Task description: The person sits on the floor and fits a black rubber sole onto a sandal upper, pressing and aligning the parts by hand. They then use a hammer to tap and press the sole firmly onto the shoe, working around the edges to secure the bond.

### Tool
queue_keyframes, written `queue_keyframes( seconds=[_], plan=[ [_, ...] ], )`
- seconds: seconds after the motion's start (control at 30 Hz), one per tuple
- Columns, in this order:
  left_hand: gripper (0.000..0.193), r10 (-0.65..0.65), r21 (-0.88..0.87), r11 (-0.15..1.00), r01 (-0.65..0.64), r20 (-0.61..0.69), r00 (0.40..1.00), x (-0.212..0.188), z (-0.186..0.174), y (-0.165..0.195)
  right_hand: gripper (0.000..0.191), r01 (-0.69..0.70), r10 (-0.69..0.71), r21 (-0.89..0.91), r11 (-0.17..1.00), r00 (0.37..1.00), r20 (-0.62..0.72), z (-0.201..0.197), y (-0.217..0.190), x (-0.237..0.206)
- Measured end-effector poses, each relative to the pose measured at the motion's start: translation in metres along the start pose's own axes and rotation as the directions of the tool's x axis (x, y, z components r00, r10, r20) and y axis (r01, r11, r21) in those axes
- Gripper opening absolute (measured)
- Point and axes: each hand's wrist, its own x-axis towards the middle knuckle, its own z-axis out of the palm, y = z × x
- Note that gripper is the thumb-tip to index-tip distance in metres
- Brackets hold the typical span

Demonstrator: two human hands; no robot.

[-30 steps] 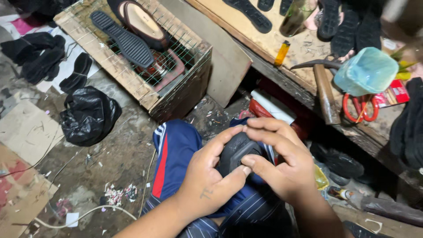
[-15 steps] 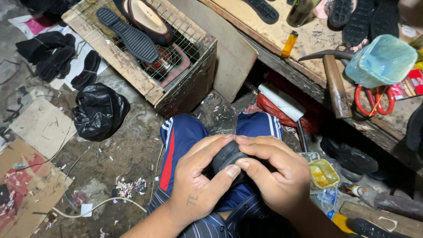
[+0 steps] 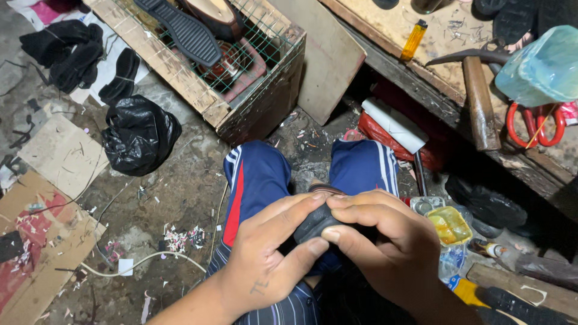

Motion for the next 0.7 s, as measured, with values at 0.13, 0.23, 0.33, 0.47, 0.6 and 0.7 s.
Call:
queue_keyframes(
  seconds=[0.13, 0.23, 0.33, 0.47, 0.6, 0.7],
  plan=[
    [0.052, 0.025, 0.061, 0.998, -0.028, 0.043, 0.999, -0.008, -0.009, -0.001, 0.024, -0.047, 0.044, 0.094, 0.994, 0.998, 0.039, 0.005, -0.006, -0.004],
    [0.050, 0.029, 0.162, 0.986, -0.033, 0.027, 0.999, -0.014, -0.016, -0.005, 0.025, -0.077, 0.070, 0.077, 0.994, 0.993, 0.095, 0.012, -0.006, -0.004],
    [0.042, -0.037, 0.191, 0.981, 0.032, 0.020, 0.999, -0.020, -0.028, -0.011, 0.020, -0.135, 0.116, 0.090, 0.987, 0.975, 0.192, 0.019, 0.003, 0.000],
    [0.037, -0.221, 0.156, 0.961, 0.230, -0.070, 0.973, -0.029, -0.034, -0.017, 0.038, -0.031, 0.003, 0.111, 0.993, 0.970, 0.242, 0.034, 0.021, 0.000],
    [0.038, -0.217, 0.131, 0.964, 0.231, -0.108, 0.970, -0.033, -0.033, -0.024, 0.033, 0.072, -0.078, 0.053, 0.996, 0.989, 0.126, 0.056, 0.034, -0.009],
    [0.043, -0.201, 0.113, 0.971, 0.211, -0.093, 0.975, -0.033, -0.032, -0.027, 0.031, 0.148, -0.154, 0.079, 0.986, 0.984, 0.089, 0.065, 0.042, -0.012]
  ],
)
